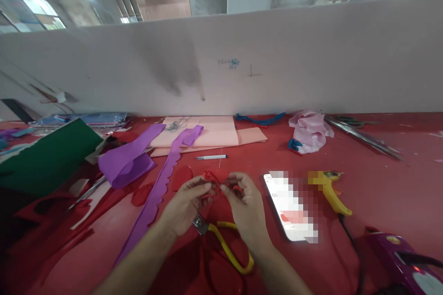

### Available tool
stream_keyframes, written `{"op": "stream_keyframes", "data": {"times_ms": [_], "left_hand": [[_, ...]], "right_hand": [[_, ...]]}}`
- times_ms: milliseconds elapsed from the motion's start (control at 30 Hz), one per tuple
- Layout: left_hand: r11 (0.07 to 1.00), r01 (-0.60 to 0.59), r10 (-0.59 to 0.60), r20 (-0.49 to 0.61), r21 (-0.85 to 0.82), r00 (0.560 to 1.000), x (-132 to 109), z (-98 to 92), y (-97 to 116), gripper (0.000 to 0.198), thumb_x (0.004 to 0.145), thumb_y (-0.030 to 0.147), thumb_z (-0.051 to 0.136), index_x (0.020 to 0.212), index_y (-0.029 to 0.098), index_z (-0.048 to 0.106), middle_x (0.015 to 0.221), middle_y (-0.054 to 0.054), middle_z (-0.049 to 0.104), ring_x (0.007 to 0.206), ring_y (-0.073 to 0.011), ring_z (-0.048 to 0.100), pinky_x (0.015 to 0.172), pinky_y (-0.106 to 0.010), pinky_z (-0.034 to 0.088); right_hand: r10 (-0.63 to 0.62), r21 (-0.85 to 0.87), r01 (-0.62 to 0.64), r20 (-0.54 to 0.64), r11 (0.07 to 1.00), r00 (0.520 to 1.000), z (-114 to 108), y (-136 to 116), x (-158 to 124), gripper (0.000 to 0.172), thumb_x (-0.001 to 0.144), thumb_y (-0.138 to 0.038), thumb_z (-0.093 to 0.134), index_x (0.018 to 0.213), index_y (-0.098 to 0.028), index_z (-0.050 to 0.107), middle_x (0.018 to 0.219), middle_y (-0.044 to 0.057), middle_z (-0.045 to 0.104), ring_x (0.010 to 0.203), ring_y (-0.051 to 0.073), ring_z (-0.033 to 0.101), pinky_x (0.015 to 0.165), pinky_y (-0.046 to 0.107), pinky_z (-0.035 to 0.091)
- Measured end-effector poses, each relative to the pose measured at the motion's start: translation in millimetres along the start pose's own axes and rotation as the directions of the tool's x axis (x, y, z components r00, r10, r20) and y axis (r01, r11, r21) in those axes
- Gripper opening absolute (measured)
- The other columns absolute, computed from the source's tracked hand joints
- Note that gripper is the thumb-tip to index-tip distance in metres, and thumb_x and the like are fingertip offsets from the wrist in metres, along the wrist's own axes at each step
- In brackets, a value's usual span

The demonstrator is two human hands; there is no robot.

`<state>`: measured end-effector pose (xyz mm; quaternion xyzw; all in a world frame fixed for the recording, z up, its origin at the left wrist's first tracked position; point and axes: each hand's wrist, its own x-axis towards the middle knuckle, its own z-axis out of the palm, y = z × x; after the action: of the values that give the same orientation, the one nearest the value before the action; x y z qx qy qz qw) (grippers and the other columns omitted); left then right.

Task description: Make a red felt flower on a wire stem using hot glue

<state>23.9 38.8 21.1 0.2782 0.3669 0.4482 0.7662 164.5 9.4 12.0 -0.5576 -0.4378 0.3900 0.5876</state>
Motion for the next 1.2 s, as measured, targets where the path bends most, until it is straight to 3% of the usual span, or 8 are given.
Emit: {"op": "stream_keyframes", "data": {"times_ms": [233, 400, 567, 667, 833, 1033, 1200], "left_hand": [[0.992, -0.018, 0.019, 0.005, -0.127, 1.000, 2, -6.0, 13, 0.013, 0.068, 0.020, 0.072, 0.076, 0.014, 0.065, 0.066, -0.001, 0.061, 0.062, -0.0103, 0.058, 0.059, -0.022, 0.046], [0.995, 0.008, -0.007, 0.013, -0.102, 1.000, 2, -10.8, 18, 0.008, 0.068, 0.017, 0.070, 0.070, 0.013, 0.063, 0.060, 0.001, 0.057, 0.054, -0.0075, 0.053, 0.056, -0.020, 0.044], [0.997, 0.000, -0.001, -0.013, -0.076, 1.000, 3, -11.7, 18, 0.011, 0.069, 0.022, 0.070, 0.072, 0.014, 0.065, 0.062, 0.001, 0.058, 0.055, -0.0079, 0.053, 0.057, -0.021, 0.044], [0.999, -0.053, 0.053, -0.040, 0.002, 0.998, 3, -8.8, 10, 0.016, 0.064, 0.022, 0.074, 0.077, 0.014, 0.069, 0.068, 0.000, 0.062, 0.060, -0.0086, 0.054, 0.064, -0.022, 0.044], [0.978, -0.154, 0.158, -0.017, 0.140, 0.987, 0, 1.6, -5, 0.016, 0.055, 0.016, 0.079, 0.069, 0.015, 0.071, 0.070, -0.002, 0.067, 0.069, -0.0129, 0.058, 0.073, -0.025, 0.044], [0.949, -0.288, 0.283, 0.052, 0.126, 0.958, 0, 5.5, -8, 0.014, 0.063, 0.017, 0.073, 0.077, 0.016, 0.072, 0.079, -0.004, 0.069, 0.081, -0.0186, 0.060, 0.082, -0.032, 0.044], [0.897, -0.362, 0.322, 0.186, 0.255, 0.928, 0, 3.5, -7, 0.019, 0.073, 0.018, 0.064, 0.091, 0.018, 0.070, 0.090, -0.004, 0.067, 0.088, -0.0188, 0.058, 0.087, -0.032, 0.042]], "right_hand": [[-0.054, -0.166, 0.050, -0.024, 0.985, 0.998, 2, -7, -4, 0.012, 0.079, -0.029, 0.063, 0.088, -0.024, 0.057, 0.089, 0.004, 0.063, 0.079, 0.021, 0.059, 0.073, 0.035, 0.045], [-0.060, -0.142, 0.062, 0.020, 0.988, 0.998, 1, -7, -6, 0.018, 0.079, -0.027, 0.062, 0.094, -0.024, 0.055, 0.087, 0.004, 0.063, 0.080, 0.020, 0.059, 0.072, 0.034, 0.045], [-0.049, -0.138, 0.045, -0.022, 0.989, 0.999, 3, -10, -7, 0.024, 0.076, -0.028, 0.065, 0.096, -0.023, 0.052, 0.086, 0.002, 0.062, 0.078, 0.018, 0.059, 0.070, 0.031, 0.046], [-0.021, -0.085, 0.018, -0.038, 0.996, 0.999, 5, -11, -7, 0.027, 0.075, -0.029, 0.065, 0.098, -0.023, 0.051, 0.083, 0.001, 0.061, 0.074, 0.016, 0.059, 0.068, 0.029, 0.047], [0.016, -0.022, -0.017, -0.067, 1.000, 0.998, 7, -10, -7, 0.030, 0.074, -0.029, 0.067, 0.099, -0.024, 0.051, 0.083, 0.000, 0.061, 0.074, 0.016, 0.060, 0.069, 0.029, 0.048], [0.066, 0.069, -0.066, -0.009, 0.995, 0.998, 11, -5, -14, 0.031, 0.076, -0.029, 0.067, 0.102, -0.026, 0.050, 0.088, 0.000, 0.062, 0.081, 0.016, 0.060, 0.073, 0.029, 0.048], [0.004, 0.196, -0.021, 0.089, 0.980, 0.996, 10, -2, -17, 0.030, 0.078, -0.028, 0.065, 0.105, -0.027, 0.054, 0.105, 0.003, 0.060, 0.100, 0.019, 0.057, 0.085, 0.032, 0.046]]}}
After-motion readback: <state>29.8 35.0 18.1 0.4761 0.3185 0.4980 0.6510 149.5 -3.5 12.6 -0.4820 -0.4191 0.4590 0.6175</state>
